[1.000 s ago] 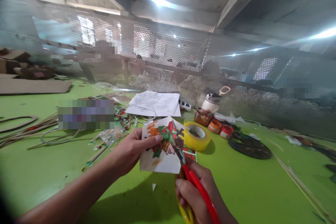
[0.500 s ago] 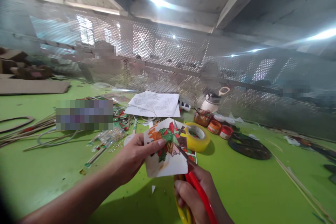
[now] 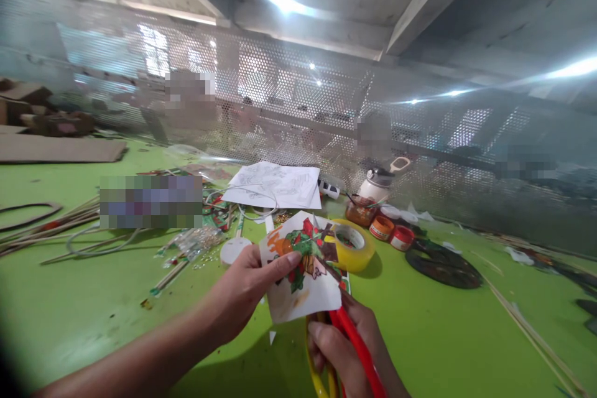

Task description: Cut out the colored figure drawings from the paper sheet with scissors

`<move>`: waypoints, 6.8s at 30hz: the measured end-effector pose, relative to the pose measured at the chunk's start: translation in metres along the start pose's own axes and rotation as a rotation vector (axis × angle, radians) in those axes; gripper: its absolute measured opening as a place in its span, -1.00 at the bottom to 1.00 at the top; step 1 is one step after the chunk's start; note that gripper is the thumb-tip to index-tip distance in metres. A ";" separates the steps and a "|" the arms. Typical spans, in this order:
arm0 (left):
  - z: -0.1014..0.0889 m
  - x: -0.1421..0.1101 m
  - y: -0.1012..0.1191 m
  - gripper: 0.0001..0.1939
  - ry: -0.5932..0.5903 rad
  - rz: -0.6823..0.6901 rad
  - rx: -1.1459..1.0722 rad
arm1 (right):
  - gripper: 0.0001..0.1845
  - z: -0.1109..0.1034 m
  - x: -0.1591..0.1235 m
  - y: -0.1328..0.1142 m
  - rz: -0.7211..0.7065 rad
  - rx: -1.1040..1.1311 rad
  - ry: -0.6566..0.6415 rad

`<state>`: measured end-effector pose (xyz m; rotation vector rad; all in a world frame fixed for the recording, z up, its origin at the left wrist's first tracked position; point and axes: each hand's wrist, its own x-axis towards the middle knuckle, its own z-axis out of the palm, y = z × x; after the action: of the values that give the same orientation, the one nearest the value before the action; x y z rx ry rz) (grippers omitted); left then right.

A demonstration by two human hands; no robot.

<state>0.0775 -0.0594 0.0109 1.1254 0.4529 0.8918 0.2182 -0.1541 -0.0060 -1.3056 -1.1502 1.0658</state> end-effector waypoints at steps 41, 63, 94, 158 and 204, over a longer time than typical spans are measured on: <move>0.001 0.000 0.004 -0.68 0.009 -0.050 0.004 | -0.66 0.000 0.002 -0.007 0.103 -0.002 0.069; -0.005 0.002 0.011 -0.78 0.045 -0.053 -0.022 | -0.76 -0.001 0.000 -0.002 -0.004 -0.080 0.035; -0.006 0.004 0.020 -0.76 0.117 -0.031 -0.074 | -0.75 -0.003 0.002 0.001 0.009 -0.067 -0.010; -0.014 0.008 0.024 -0.54 0.081 -0.129 -0.014 | -0.83 0.005 0.010 -0.018 0.003 -0.261 0.154; -0.011 0.006 0.023 -0.66 0.056 -0.135 -0.033 | -0.79 0.002 0.007 -0.015 0.015 -0.236 0.143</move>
<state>0.0642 -0.0444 0.0285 1.0296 0.5524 0.8111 0.2166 -0.1465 0.0088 -1.5504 -1.1850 0.8508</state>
